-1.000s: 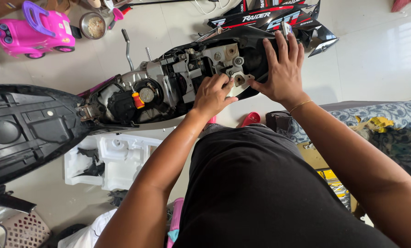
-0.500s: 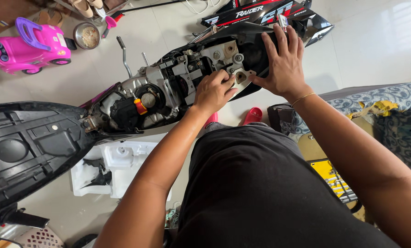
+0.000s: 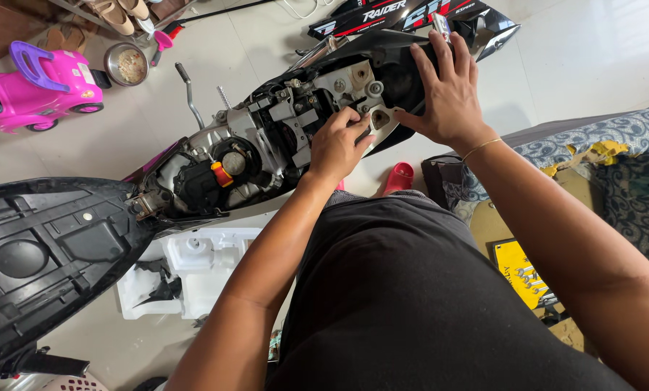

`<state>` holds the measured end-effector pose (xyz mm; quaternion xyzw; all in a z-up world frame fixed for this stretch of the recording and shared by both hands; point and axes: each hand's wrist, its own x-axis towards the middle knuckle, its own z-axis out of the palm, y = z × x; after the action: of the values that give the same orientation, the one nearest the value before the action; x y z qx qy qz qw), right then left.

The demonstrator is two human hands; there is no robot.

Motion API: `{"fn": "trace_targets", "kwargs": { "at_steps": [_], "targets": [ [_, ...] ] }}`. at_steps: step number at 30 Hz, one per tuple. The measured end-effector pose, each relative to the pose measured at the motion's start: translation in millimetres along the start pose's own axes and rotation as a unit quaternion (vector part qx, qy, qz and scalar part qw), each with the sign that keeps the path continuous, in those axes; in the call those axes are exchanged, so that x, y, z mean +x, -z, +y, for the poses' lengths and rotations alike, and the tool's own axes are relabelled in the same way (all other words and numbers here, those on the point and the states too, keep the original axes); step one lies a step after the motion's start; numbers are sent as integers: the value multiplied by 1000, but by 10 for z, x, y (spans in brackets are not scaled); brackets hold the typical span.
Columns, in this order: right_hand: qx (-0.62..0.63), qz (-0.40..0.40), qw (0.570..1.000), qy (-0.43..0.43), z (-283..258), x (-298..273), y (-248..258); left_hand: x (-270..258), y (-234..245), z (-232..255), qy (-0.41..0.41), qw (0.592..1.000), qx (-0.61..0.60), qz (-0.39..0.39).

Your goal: The person assembles a motorcycle by hand, attaching and adjusting internal components and a white side panel. They manipulate fasteners and parts within the exposed frame, then position and fit the side panel along the lower body of the bike.

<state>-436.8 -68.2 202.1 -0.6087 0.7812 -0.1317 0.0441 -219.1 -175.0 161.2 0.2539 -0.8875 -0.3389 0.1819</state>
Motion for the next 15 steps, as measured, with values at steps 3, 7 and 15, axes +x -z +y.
{"fn": "trace_targets", "kwargs": {
  "at_steps": [3, 7, 15],
  "targets": [
    [-6, -1, 1000, -4, -17, -4, -22, 21, 3, -20, -1, 1000, -1, -14],
    [-16, -2, 1000, -4, -20, 3, -27, 21, 2, -14, 5, 1000, 0, -25],
    [-14, -4, 1000, -4, -41, 4, -18, 42, 32, 5, -14, 999, 22, -25]
  ]
}}
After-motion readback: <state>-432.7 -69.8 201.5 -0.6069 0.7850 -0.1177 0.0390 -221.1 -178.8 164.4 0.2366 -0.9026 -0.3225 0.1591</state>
